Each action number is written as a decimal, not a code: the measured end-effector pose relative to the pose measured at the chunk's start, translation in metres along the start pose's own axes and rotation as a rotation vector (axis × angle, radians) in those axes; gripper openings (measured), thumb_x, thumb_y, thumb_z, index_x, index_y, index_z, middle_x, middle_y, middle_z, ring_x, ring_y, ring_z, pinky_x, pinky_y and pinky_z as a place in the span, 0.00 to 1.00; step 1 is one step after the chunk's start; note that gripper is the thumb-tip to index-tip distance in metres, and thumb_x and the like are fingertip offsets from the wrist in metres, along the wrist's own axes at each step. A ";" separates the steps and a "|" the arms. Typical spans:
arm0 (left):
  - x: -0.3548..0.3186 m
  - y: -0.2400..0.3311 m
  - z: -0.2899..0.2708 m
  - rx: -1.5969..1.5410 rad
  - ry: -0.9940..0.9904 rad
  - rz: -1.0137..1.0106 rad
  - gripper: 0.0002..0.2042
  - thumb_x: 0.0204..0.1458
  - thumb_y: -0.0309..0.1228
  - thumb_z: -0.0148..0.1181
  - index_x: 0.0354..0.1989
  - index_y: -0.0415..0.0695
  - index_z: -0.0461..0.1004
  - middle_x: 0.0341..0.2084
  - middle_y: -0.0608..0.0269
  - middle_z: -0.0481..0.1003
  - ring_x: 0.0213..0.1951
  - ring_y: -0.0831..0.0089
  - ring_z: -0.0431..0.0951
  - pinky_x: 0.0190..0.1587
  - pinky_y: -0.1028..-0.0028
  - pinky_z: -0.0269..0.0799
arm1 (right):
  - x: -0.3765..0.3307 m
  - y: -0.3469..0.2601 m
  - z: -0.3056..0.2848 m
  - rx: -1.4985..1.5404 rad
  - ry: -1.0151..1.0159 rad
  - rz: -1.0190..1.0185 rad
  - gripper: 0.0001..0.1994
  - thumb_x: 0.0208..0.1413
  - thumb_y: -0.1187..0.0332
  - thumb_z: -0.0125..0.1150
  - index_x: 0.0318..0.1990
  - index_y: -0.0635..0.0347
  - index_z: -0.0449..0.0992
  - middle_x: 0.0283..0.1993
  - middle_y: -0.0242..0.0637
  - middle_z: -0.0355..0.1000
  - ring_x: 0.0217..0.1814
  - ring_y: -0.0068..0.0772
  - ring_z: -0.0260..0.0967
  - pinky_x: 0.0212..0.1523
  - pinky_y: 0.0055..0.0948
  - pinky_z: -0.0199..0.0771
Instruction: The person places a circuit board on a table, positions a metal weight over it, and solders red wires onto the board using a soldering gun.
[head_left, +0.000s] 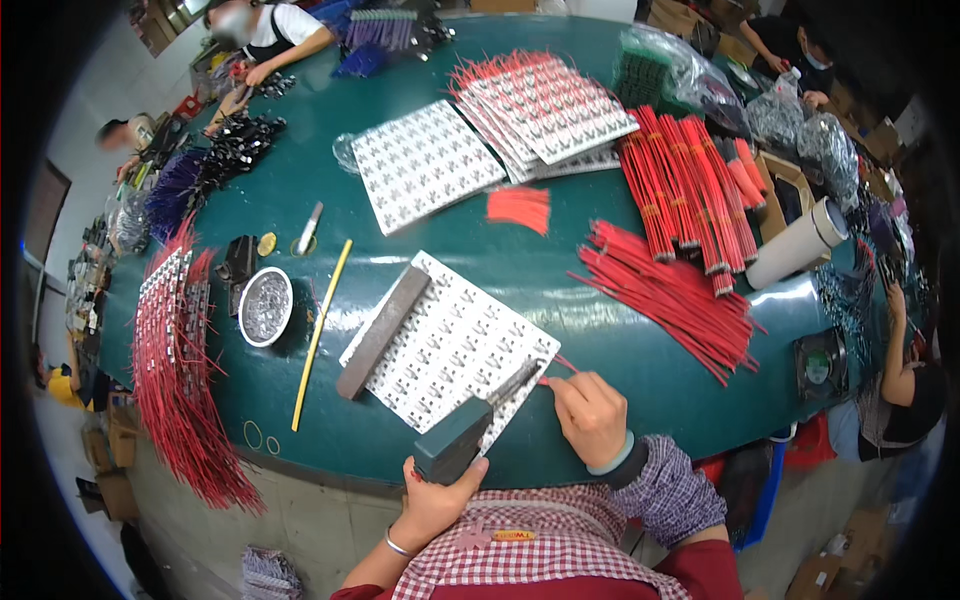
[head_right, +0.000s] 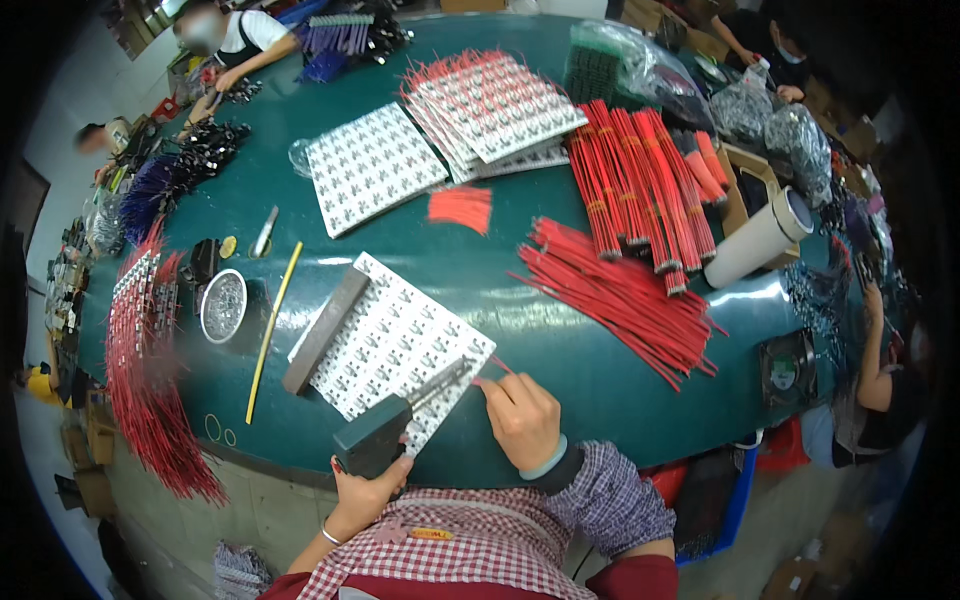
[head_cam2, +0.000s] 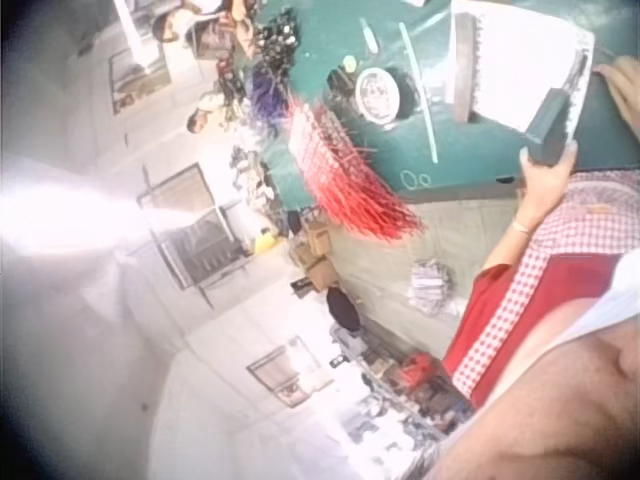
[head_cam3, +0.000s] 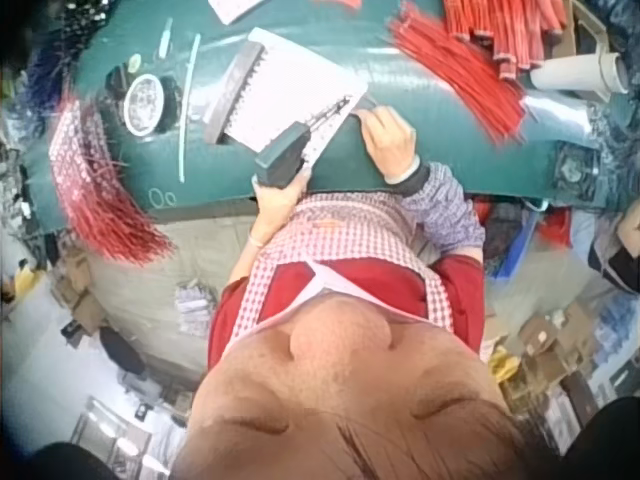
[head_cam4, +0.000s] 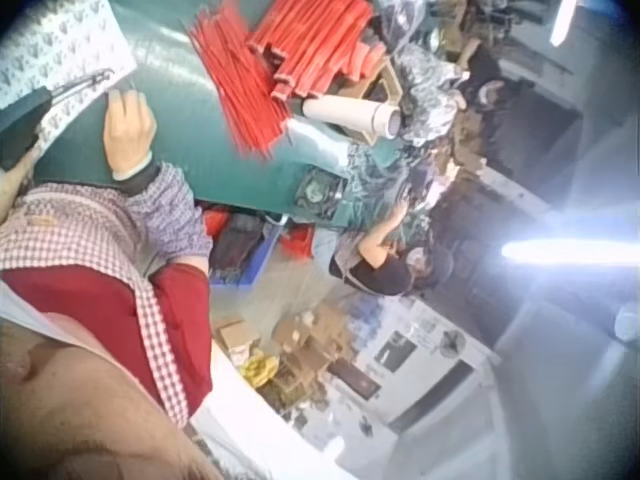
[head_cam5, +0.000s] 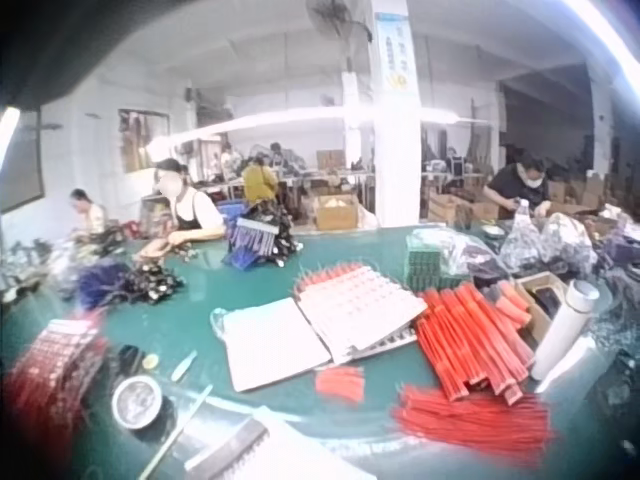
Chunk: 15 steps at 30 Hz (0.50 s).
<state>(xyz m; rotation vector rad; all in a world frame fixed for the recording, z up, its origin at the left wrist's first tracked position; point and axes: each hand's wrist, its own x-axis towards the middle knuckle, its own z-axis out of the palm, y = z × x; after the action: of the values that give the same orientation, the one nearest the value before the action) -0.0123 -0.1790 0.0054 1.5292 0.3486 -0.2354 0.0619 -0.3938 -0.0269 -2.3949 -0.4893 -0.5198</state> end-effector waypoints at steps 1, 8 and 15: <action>-0.002 0.001 0.002 0.017 0.011 0.077 0.14 0.49 0.19 0.65 0.45 0.35 0.75 0.27 0.65 0.76 0.20 0.82 0.71 0.21 0.80 0.66 | 0.000 0.000 -0.001 -0.014 0.008 -0.018 0.09 0.42 0.81 0.63 0.34 0.63 0.77 0.25 0.38 0.66 0.27 0.40 0.68 0.26 0.35 0.69; -0.001 -0.010 -0.005 0.221 0.021 0.257 0.16 0.49 0.19 0.65 0.47 0.35 0.75 0.37 0.63 0.78 0.22 0.83 0.72 0.23 0.81 0.68 | 0.004 0.006 0.006 -0.087 0.045 -0.074 0.09 0.43 0.77 0.63 0.35 0.60 0.77 0.26 0.32 0.64 0.27 0.31 0.67 0.25 0.28 0.68; -0.002 -0.010 -0.005 0.318 -0.026 0.322 0.16 0.48 0.17 0.64 0.47 0.35 0.75 0.38 0.62 0.79 0.28 0.82 0.74 0.28 0.81 0.70 | 0.000 0.006 0.008 -0.079 0.035 -0.056 0.10 0.42 0.79 0.64 0.35 0.61 0.77 0.26 0.33 0.67 0.27 0.32 0.68 0.24 0.30 0.69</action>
<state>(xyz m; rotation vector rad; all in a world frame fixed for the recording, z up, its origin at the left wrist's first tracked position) -0.0182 -0.1750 -0.0028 1.8679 0.0400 -0.0566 0.0664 -0.3933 -0.0360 -2.4485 -0.5307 -0.6160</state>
